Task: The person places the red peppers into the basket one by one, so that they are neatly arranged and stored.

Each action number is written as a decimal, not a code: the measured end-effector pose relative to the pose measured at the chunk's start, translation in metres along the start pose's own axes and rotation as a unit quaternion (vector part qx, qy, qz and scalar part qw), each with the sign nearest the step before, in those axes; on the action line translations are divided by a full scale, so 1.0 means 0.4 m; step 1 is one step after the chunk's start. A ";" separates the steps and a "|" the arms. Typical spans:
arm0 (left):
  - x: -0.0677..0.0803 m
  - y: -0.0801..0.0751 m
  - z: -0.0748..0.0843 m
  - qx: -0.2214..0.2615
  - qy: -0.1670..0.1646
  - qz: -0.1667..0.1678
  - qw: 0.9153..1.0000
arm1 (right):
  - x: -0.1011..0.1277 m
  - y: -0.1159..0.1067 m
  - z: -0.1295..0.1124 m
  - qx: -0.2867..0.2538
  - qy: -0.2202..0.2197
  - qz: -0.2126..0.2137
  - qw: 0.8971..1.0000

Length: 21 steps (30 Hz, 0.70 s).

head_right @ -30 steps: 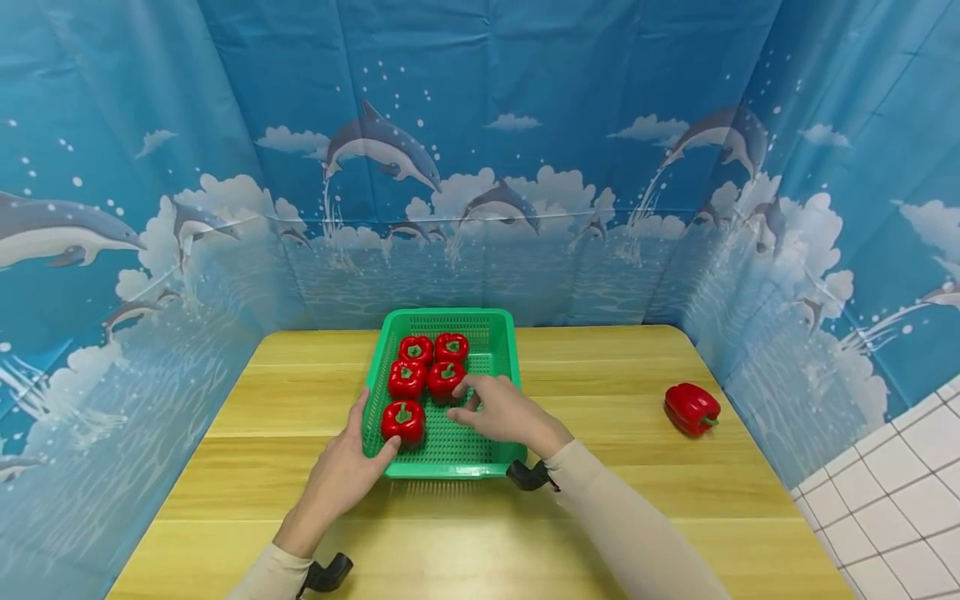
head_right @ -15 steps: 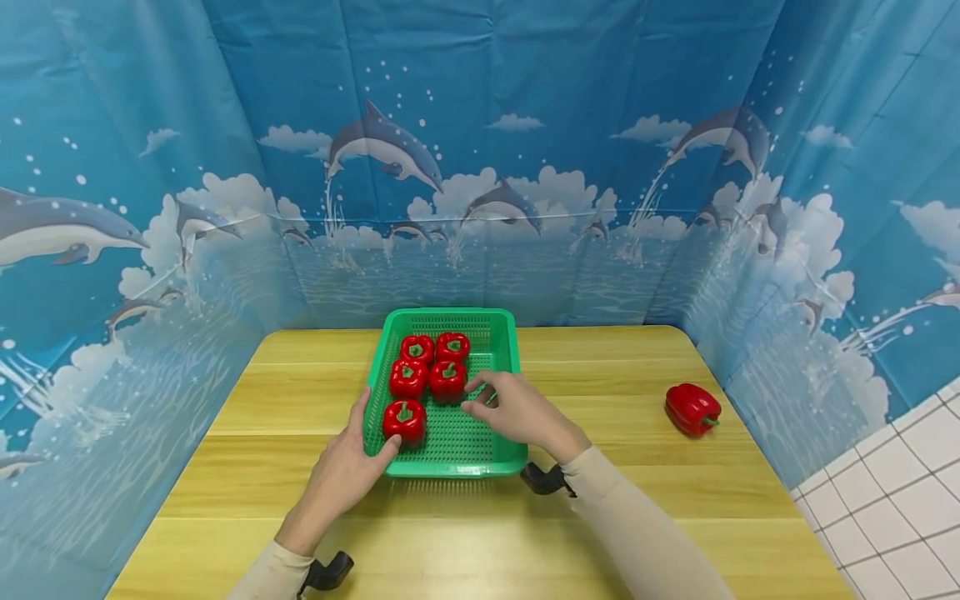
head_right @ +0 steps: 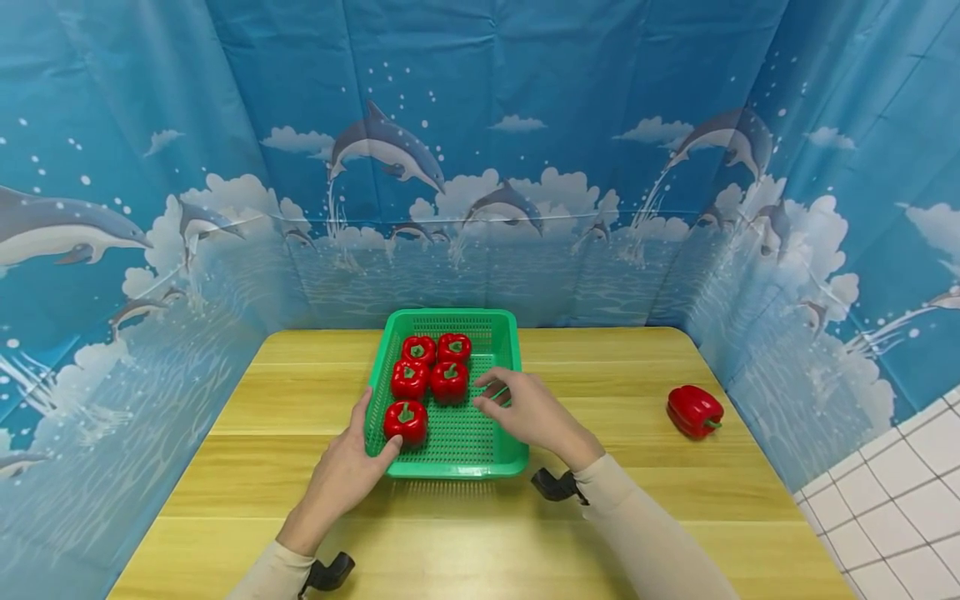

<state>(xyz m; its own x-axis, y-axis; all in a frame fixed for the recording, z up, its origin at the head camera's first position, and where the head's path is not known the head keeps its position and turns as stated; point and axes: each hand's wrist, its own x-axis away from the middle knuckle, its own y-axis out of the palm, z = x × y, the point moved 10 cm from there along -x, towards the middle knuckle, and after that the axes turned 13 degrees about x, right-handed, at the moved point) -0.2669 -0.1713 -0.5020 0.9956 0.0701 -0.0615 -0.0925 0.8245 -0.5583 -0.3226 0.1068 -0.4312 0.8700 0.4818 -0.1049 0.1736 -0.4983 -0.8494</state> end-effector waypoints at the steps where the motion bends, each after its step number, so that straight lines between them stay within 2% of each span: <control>1: 0.000 0.001 0.000 0.001 0.000 0.000 1.000 | 0.001 -0.003 0.003 0.000 0.000 0.004 1.000; 21: -0.003 0.002 0.000 -0.001 0.006 -0.001 1.000 | 0.037 -0.051 0.048 -0.004 0.012 0.069 0.998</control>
<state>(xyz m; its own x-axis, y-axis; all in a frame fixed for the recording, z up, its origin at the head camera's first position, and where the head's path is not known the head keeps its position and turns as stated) -0.2682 -0.1709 -0.5025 0.9956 0.0616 -0.0699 -0.0903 0.8235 -0.5601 -0.3222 0.1381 -0.4254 0.8964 0.3916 -0.2075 0.0553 -0.5635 -0.8242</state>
